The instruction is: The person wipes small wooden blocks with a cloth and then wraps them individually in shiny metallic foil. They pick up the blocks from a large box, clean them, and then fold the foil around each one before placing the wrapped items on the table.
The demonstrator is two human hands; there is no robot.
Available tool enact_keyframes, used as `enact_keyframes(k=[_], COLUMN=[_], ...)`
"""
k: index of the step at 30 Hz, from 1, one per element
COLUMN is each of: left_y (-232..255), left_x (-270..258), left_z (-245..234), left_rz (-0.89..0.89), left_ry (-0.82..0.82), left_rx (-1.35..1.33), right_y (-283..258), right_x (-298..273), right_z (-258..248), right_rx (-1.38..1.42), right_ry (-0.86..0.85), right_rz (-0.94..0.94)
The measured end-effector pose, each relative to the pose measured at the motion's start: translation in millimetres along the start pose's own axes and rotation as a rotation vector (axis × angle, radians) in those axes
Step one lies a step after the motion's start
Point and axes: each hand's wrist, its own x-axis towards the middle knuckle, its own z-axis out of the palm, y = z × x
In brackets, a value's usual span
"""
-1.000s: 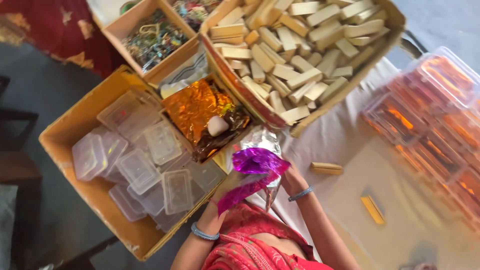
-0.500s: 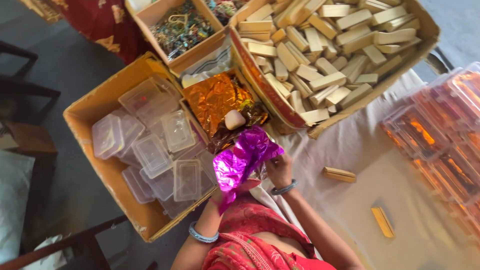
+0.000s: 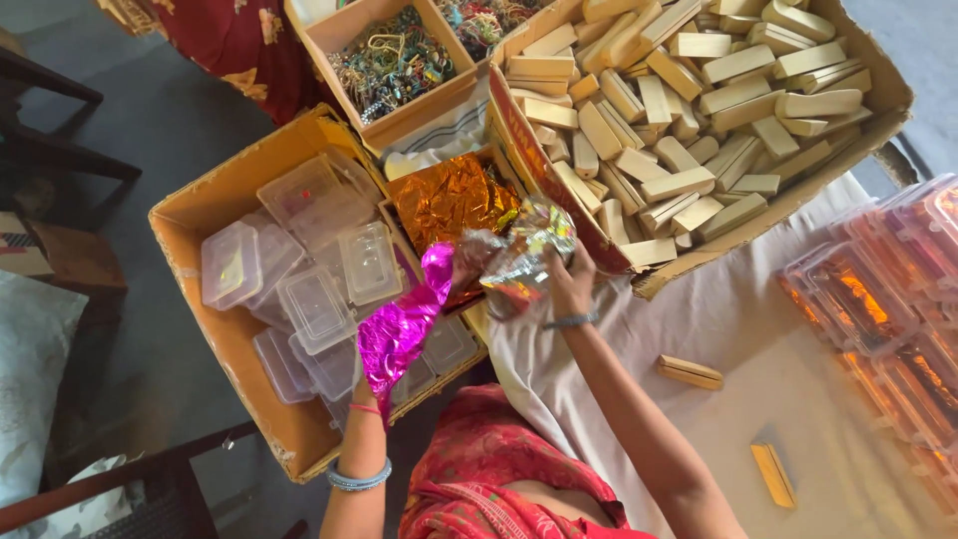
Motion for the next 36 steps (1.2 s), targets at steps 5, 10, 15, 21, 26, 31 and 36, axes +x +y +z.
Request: enact_keyframes(k=[5, 10, 15, 21, 26, 31, 36], left_y=[113, 154, 62, -42, -80, -57, -22], left_x=[-5, 38, 112, 166, 160, 152, 141], left_z=[77, 137, 103, 32, 12, 40, 72], left_rz=[0.095, 0.163, 0.539, -0.078, 0.080, 0.187, 0.003], left_ry=[0.060, 0.121, -0.256, -0.233, -0.259, -0.340, -0.361], left_rx=[0.106, 0.200, 1.696, 1.491, 1.653, 1.970, 1.920], right_y=[-7, 25, 152, 141, 71, 46, -14], right_x=[39, 65, 102, 91, 57, 46, 41], right_z=[50, 93, 96, 69, 69, 77, 68], right_rx=[0.368, 0.249, -0.034, -0.287, -0.851, -1.161, -1.031], right_ry=[-0.061, -0.066, -0.224, -0.433, -0.666, -0.750, -0.510], right_rz=[0.100, 0.259, 0.257, 0.040, -0.094, -0.190, -0.118])
